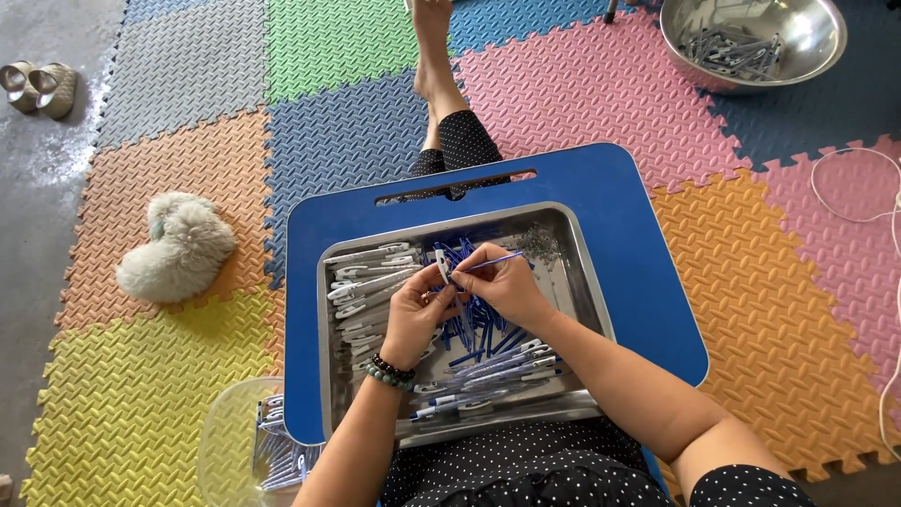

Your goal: Assembling pens by manually inserting ink refills into pen barrels on a small table.

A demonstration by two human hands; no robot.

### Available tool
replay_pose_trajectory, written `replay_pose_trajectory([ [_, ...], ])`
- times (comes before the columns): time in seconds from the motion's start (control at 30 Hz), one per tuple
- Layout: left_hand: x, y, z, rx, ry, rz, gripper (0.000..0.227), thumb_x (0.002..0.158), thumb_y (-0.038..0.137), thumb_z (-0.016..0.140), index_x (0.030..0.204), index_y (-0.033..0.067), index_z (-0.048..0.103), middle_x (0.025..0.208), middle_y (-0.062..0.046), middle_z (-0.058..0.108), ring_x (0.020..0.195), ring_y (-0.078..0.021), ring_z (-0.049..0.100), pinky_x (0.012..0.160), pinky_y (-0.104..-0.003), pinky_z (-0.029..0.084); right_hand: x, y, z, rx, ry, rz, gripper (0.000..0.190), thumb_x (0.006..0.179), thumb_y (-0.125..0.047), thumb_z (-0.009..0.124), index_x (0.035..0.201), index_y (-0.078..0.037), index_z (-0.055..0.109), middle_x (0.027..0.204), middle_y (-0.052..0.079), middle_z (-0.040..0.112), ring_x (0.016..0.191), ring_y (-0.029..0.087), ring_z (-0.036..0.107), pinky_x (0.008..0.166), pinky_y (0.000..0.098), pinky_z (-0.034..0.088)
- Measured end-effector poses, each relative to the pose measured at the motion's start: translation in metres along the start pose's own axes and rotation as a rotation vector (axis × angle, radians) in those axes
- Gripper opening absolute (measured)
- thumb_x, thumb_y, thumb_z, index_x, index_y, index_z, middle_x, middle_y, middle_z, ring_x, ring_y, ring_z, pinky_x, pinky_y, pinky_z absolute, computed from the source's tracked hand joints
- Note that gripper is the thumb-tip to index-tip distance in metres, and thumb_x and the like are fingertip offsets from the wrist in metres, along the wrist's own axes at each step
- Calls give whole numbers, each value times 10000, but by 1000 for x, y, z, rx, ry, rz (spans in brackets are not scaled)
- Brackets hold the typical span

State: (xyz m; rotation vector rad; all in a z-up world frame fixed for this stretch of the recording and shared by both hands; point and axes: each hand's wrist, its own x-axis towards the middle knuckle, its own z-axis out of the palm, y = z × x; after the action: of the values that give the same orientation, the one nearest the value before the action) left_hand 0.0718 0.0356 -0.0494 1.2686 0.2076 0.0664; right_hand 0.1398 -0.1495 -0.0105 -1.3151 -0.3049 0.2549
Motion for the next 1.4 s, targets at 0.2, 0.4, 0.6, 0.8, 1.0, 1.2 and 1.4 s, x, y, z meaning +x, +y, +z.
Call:
replay_pose_trajectory([
  [0.2,2,3,4,16,19,14,480,1050,18,764,1518,4,654,1209,-136,813,937,-256,853,783,-466,761,1,1,-1,-105,3,-17,171,911,-21,946,1024,-9,818,854,138,860,693,125,778,599,238,650],
  [0.4,-2,6,7,71,74,17,454,1027,30,804,1467,-1,694,1158,-120,840,880,-208,852,713,-413,767,-1,11,4,-295,62,-75,156,885,-60,958,995,-39,849,854,152,875,708,163,822,592,280,645],
  [0.6,-6,-1,6,111,108,6,432,1022,57,824,1431,-7,701,1125,-124,846,838,-187,848,672,-364,759,-10,6,11,-437,54,-241,128,888,-53,946,961,-58,840,902,136,893,807,245,864,646,290,679],
  [0.8,-4,-1,11,88,105,-7,448,1041,63,792,1468,-5,677,1187,-126,825,871,-177,837,701,-387,769,-6,8,6,-538,-3,-395,149,908,-71,938,997,-103,823,994,67,888,908,197,848,735,292,684],
  [1.0,-3,-1,8,18,78,3,493,1045,16,751,1516,-49,624,1286,-198,764,895,-259,846,714,-449,763,4,-2,-6,-338,75,-145,103,984,-57,830,1079,-86,804,882,106,836,643,167,755,554,277,639],
  [1.2,-6,7,0,64,-47,-32,523,1001,-14,778,1511,-26,662,1292,-220,768,843,-317,859,651,-454,756,13,4,-3,-2,16,74,189,1109,-163,693,1190,1,740,786,155,748,453,147,589,404,243,513],
  [1.4,-13,9,6,100,-171,-75,548,986,-22,797,1519,-26,671,1298,-187,779,828,-296,860,633,-445,749,3,-19,-8,37,36,289,247,1013,-134,884,938,66,760,678,69,581,564,122,527,462,253,454],
])
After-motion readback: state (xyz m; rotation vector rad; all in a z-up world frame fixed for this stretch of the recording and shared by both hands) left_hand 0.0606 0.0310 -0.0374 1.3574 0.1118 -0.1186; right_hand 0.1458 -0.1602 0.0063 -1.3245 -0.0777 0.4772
